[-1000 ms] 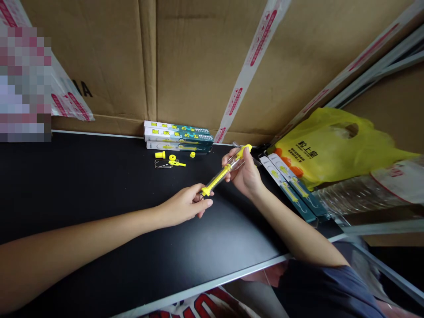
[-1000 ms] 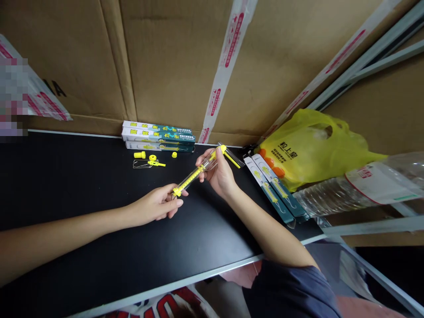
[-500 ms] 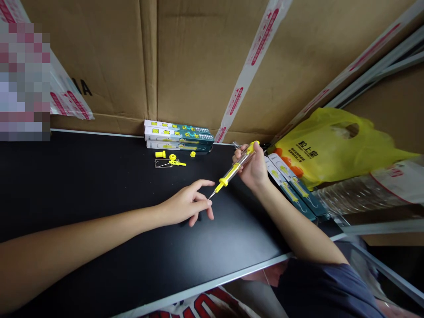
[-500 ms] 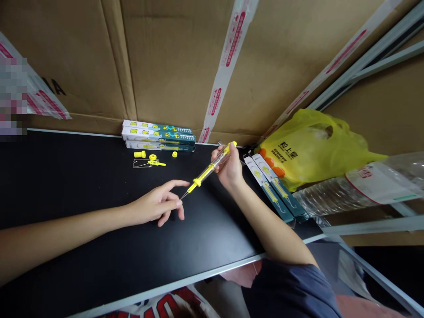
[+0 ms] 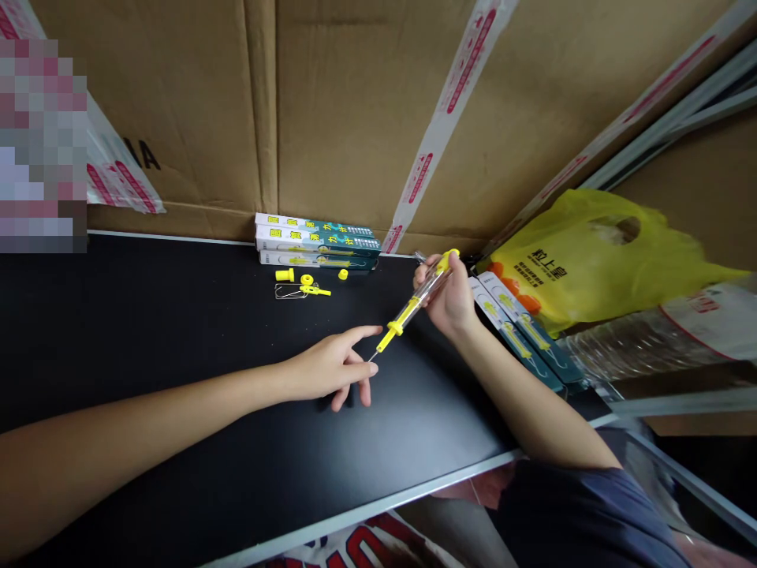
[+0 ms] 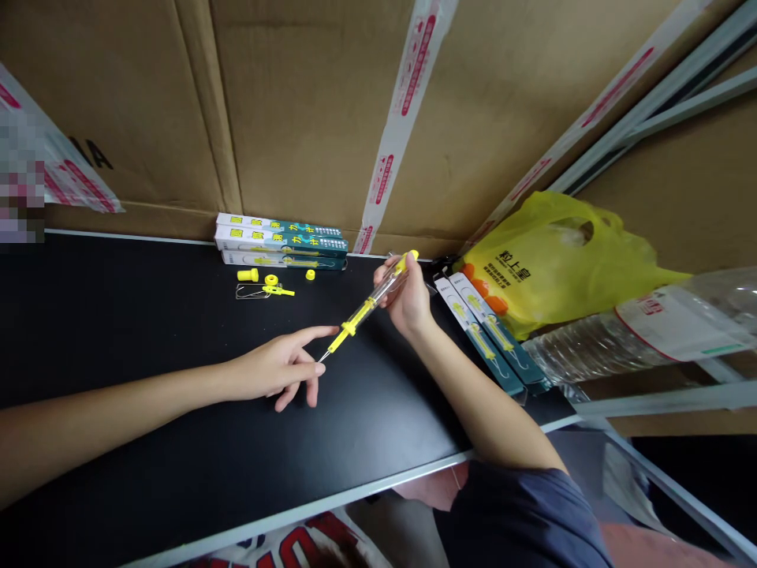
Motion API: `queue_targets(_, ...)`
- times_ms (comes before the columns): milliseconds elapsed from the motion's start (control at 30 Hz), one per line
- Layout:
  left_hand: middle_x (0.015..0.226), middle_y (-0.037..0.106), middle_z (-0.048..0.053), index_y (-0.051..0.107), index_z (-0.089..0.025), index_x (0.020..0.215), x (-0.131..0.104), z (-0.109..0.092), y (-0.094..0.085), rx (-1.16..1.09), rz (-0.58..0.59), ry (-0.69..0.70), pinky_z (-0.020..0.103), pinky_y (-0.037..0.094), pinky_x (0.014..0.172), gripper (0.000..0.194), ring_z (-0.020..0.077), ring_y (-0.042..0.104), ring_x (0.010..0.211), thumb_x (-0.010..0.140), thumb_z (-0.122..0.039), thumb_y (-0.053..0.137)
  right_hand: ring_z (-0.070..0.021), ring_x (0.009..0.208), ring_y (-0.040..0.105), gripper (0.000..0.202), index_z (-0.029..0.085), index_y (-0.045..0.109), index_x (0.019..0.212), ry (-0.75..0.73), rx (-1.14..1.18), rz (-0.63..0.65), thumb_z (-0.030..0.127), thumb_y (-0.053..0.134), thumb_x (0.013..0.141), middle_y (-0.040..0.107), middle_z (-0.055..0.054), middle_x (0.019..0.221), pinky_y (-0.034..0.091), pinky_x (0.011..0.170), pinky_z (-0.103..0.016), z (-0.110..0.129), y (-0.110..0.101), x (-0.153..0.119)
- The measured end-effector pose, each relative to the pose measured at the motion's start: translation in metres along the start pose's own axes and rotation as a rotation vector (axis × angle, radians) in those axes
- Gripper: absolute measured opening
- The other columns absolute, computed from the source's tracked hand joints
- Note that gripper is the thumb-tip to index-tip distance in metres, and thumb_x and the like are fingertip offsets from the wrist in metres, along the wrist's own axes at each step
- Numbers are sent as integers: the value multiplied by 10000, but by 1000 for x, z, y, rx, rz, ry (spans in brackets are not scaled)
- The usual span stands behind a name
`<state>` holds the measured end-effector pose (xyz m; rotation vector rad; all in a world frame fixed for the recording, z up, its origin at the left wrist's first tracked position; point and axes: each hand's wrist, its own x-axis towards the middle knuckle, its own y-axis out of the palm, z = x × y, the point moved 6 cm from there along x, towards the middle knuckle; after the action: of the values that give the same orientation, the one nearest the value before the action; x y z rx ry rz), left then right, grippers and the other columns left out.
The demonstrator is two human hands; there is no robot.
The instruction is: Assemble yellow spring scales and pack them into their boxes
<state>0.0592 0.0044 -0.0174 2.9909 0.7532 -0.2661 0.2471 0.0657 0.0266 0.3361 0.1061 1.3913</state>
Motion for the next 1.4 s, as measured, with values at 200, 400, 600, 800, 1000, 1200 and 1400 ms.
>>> queue_targets(200,575,677,-34,137,-194,1519,-2,1,2,89,45,-31,167,398,413,692,80,518,356,930,-276,490,-114,443,526,391,220,520,831,11,-38,181,610,499,835,601,25,599,381,332,-196,-3,16,-11)
queue_targets(400,526,641,-62,180,-211,1508,-2,1,0,126,51,-50,157,370,384,663,82,497,333,929,-300,491,-95,381,471,367,221,519,813,-31,-28,110,587,496,832,610,33,578,388,329,-198,2,8,-8)
queue_targets(600,485,619,-54,375,-174,1419,-4,-1,6,182,115,-83,150,354,378,523,76,462,325,924,-296,490,-111,413,503,383,224,528,864,10,-103,227,593,427,866,615,19,595,404,356,-214,1,29,-26)
queue_targets(800,424,545,-89,394,-224,1419,-5,0,4,189,110,-94,153,356,353,498,84,433,301,935,-314,461,-89,410,479,373,228,521,831,-99,-98,101,594,454,855,593,35,589,387,369,-198,15,8,-11)
queue_targets(1000,459,596,-61,438,-171,1369,-3,0,4,218,104,-77,151,365,384,459,79,465,322,935,-318,464,-91,395,457,403,231,521,852,-66,-117,164,621,419,869,604,30,601,390,361,-207,10,21,-21)
queue_targets(1200,422,553,-91,261,-165,1474,-3,-2,1,227,96,-105,154,358,362,601,86,441,301,935,-330,470,-83,395,463,381,228,522,833,-121,-82,95,600,449,867,591,35,597,368,358,-197,20,5,-9)
queue_targets(1400,517,606,-81,403,-210,1315,-1,-1,-3,95,-31,-19,134,309,330,495,56,414,310,873,-350,575,-103,438,502,305,242,509,930,-57,-105,177,540,484,871,626,35,623,396,402,-207,10,29,-31)
